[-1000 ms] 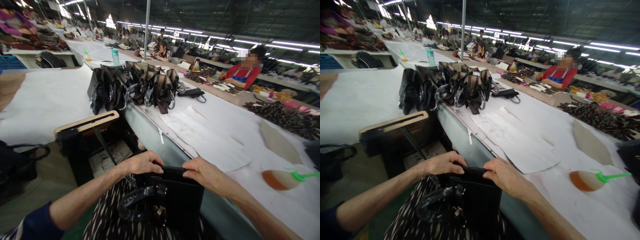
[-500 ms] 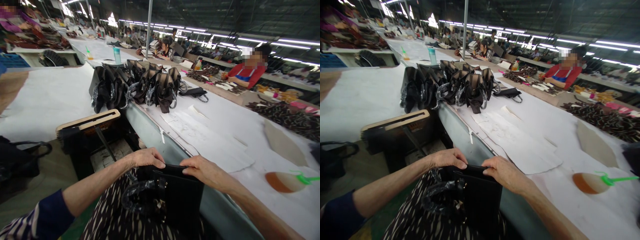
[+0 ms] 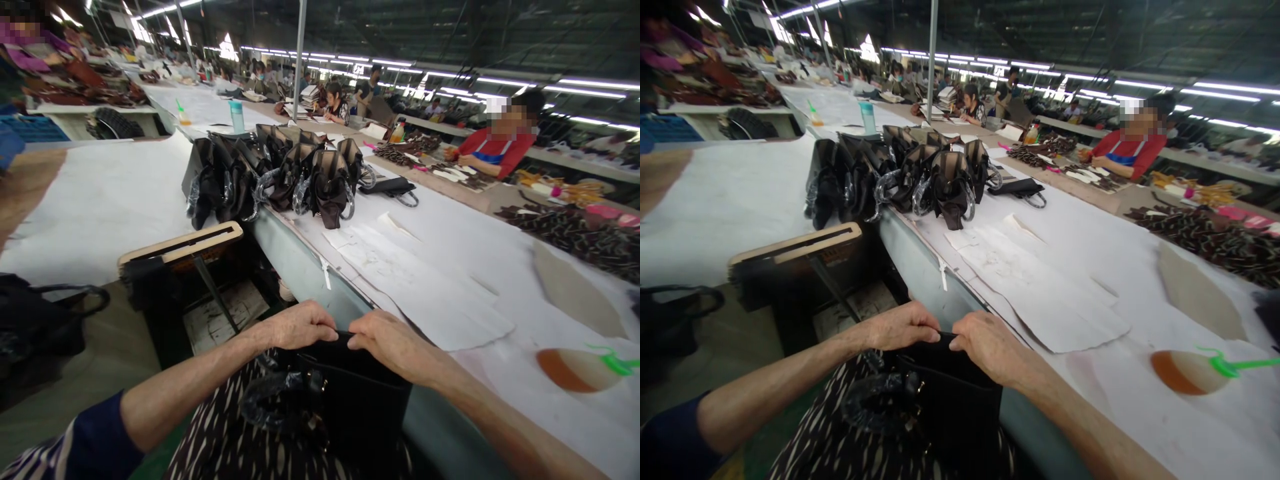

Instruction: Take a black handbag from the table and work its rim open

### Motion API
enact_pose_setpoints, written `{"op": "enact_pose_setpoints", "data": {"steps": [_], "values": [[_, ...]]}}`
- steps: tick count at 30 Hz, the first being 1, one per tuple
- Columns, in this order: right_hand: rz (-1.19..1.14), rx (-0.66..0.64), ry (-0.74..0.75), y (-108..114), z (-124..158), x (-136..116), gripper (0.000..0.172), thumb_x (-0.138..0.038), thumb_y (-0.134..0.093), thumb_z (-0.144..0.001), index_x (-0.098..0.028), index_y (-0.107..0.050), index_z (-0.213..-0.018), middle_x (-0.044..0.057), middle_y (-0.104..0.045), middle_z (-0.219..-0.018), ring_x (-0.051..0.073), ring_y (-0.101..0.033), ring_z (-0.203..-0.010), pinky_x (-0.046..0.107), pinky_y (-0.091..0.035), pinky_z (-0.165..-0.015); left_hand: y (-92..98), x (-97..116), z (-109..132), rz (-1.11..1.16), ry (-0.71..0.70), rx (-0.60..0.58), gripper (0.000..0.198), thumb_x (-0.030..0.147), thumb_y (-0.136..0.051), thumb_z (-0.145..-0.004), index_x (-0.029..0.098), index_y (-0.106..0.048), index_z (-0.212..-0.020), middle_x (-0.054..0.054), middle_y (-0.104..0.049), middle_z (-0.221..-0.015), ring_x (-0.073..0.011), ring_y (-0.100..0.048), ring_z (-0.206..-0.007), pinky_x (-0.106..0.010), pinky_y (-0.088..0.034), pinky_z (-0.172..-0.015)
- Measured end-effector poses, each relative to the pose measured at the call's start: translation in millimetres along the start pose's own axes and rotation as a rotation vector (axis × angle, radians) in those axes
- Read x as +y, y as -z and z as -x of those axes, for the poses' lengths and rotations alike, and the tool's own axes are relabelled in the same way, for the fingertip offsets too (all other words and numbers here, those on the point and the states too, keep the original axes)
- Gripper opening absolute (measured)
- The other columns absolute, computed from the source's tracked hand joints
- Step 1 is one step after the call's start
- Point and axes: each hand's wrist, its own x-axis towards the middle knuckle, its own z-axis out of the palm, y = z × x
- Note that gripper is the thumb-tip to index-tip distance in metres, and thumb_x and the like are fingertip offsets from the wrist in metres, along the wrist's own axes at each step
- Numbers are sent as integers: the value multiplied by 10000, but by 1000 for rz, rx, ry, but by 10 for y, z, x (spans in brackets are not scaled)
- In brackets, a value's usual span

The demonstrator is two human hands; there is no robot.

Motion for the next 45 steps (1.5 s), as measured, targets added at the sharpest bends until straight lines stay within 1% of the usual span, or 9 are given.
{"op": "enact_pose_setpoints", "data": {"steps": [4, 7, 10, 17, 22, 26, 31, 40, 45], "values": [[-51, -9, 9, 24, 39, 27, 313, -259, -467, -792, -171, -309, -536, -59, -298, -492, 71, -289, -480, 225, -201, -484, 169, -94, 82, 249, 38, -69, 269, 289, -622, -696, 155, -662, -925, 8, -627, -788, -123, -529, -715, -194, -402, -638], [-85, -25, -11, 29, 62, 68, 314, -266, -443, -801, -176, -278, -549, -59, -281, -506, 71, -293, -484, 218, -212, -476, 301, -229, 206, 540, 57, -36, 411, 228, -702, -600, 147, -636, -998, -36, -646, -944, -169, -564, -857, -247, -419, -774], [-113, -38, -12, 6, 61, 113, 306, -287, -431, -814, -183, -285, -565, -61, -274, -517, 74, -301, -491, 215, -222, -472, 325, -338, 333, 652, 44, -16, 420, 199, -703, -596, 123, -626, -1002, -59, -644, -949, -166, -571, -831, -257, -425, -760], [-129, -61, -52, -31, 54, 146, 291, -315, -429, -818, -195, -295, -590, -61, -286, -535, 82, -309, -496, 221, -228, -464, 122, -307, 387, 544, 70, 134, 368, 238, -680, -630, 111, -642, -973, -58, -654, -922, -181, -576, -809, -260, -438, -732], [-132, -56, -63, -16, 74, 108, 299, -311, -427, -822, -192, -290, -584, -58, -303, -537, 84, -335, -508, 221, -239, -485, 92, -295, 400, 534, 112, 128, 384, 295, -682, -639, 127, -659, -984, -47, -672, -885, -183, -591, -776, -256, -447, -717], [-117, -46, -41, -25, 67, 97, 302, -306, -429, -820, -192, -280, -585, -58, -302, -533, 86, -329, -508, 224, -236, -493, 81, -351, 425, 522, 114, 203, 361, 372, -645, -687, 112, -687, -934, -56, -684, -833, -183, -593, -766, -257, -444, -723], [-130, -46, -42, -44, 40, 79, 297, -304, -429, -817, -193, -286, -580, -57, -286, -536, 89, -328, -516, 225, -233, -494, 21, -372, 408, 606, 172, 225, 353, 378, -664, -658, 91, -698, -861, -59, -676, -737, -154, -573, -646, -239, -442, -628], [-181, -74, -48, -30, 36, 123, 314, -315, -450, -798, -188, -274, -570, -62, -251, -528, 82, -274, -501, 225, -210, -468, -98, -356, 392, 365, 42, 328, 295, 338, -545, -770, 90, -689, -844, -40, -660, -735, -145, -554, -665, -224, -424, -641], [-63, -39, -24, 20, 18, 29, 320, -333, -466, -801, -179, -343, -548, -58, -345, -519, 85, -328, -516, 224, -226, -495, -152, -340, 372, 330, 40, 380, 284, 324, -531, -772, 99, -689, -840, -33, -655, -730, -155, -559, -693, -223, -427, -650]]}}
